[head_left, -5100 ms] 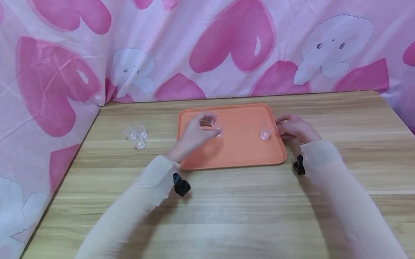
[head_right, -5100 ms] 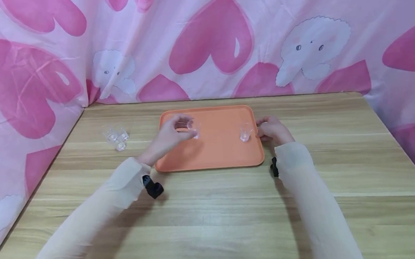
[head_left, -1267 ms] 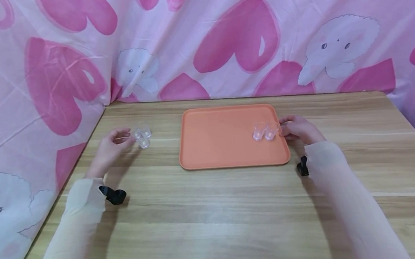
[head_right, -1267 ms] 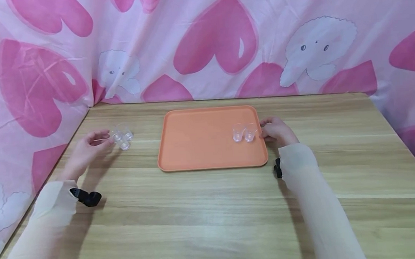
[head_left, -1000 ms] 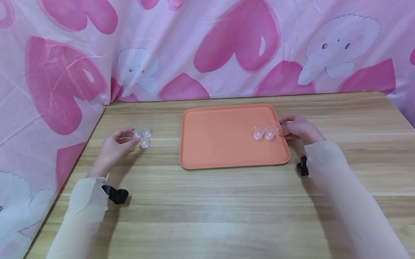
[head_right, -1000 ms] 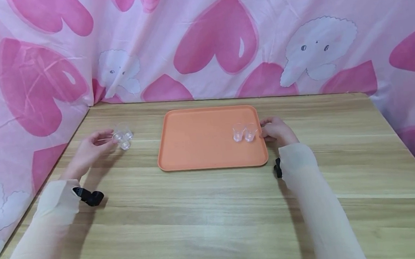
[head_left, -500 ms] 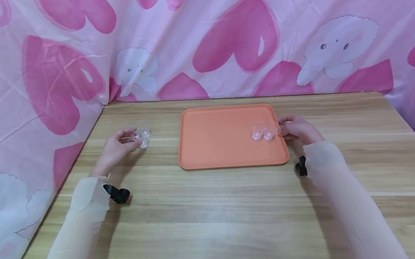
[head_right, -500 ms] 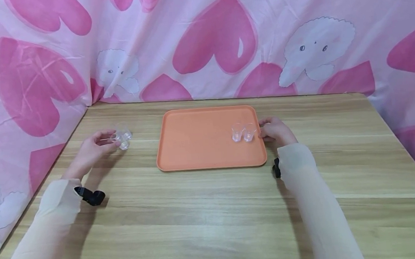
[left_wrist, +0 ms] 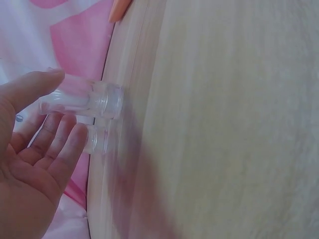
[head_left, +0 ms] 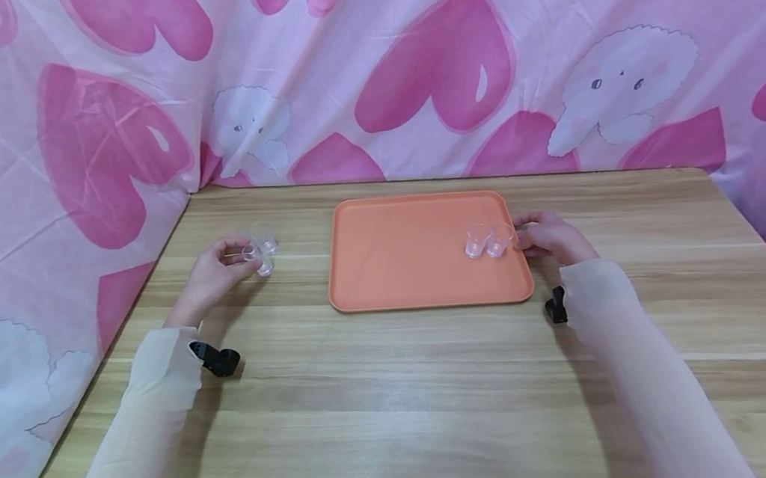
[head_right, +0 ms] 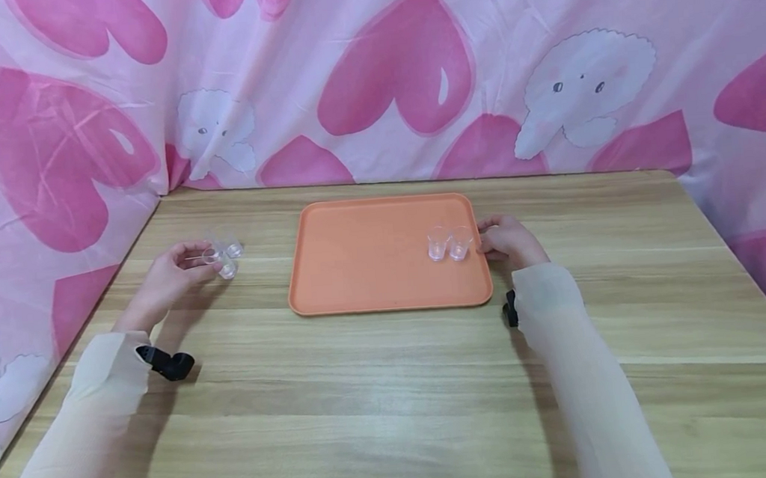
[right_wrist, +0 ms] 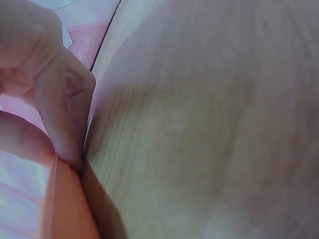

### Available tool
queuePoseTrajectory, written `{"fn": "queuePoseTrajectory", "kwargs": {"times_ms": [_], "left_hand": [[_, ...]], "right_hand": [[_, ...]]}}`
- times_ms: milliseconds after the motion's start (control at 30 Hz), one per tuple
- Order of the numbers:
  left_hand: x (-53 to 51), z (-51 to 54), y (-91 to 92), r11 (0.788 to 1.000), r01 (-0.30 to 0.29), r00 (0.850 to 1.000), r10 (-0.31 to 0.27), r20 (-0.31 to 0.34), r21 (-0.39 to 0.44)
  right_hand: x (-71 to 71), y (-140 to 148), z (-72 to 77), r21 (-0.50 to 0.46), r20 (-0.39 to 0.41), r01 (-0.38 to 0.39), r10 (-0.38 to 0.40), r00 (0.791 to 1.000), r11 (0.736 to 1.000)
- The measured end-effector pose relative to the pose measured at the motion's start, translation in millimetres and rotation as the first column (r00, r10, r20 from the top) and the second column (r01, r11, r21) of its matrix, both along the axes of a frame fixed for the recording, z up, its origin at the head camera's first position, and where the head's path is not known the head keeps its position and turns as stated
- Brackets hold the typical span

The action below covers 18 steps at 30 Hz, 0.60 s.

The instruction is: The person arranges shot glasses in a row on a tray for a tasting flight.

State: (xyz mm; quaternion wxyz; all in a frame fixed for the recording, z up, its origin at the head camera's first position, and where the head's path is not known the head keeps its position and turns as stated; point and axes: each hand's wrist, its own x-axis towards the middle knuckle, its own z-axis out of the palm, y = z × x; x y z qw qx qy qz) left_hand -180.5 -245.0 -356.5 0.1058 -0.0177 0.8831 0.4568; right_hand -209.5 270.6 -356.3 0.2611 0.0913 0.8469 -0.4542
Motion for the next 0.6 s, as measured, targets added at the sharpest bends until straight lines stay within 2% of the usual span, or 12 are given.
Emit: {"fn": "queuePoseTrajectory", "kwargs": {"times_ms": [167,300,600], "left_hand": [[2.5,3.2,1.9,1.000,-0.026,1.000,0.026,0.009,0.010],[4.8,10.1,7.7,0.998,-0.049,0.999,0.049,0.005,0.025],[5.9,22.9,30.6,0.994,-0.078,0.994,0.084,-0.067,0.081]], "right_hand": [[0.0,-1.4,0.3,-0.004,0.007,0.006,-0.006,1.000,1.000],[0.8,-0.4,0.2,-0.006,0.004,0.006,-0.006,1.000,1.000],[1.6,-1.6,1.5,-0.001,0.002,0.003,-0.003,1.000,1.000]]}}
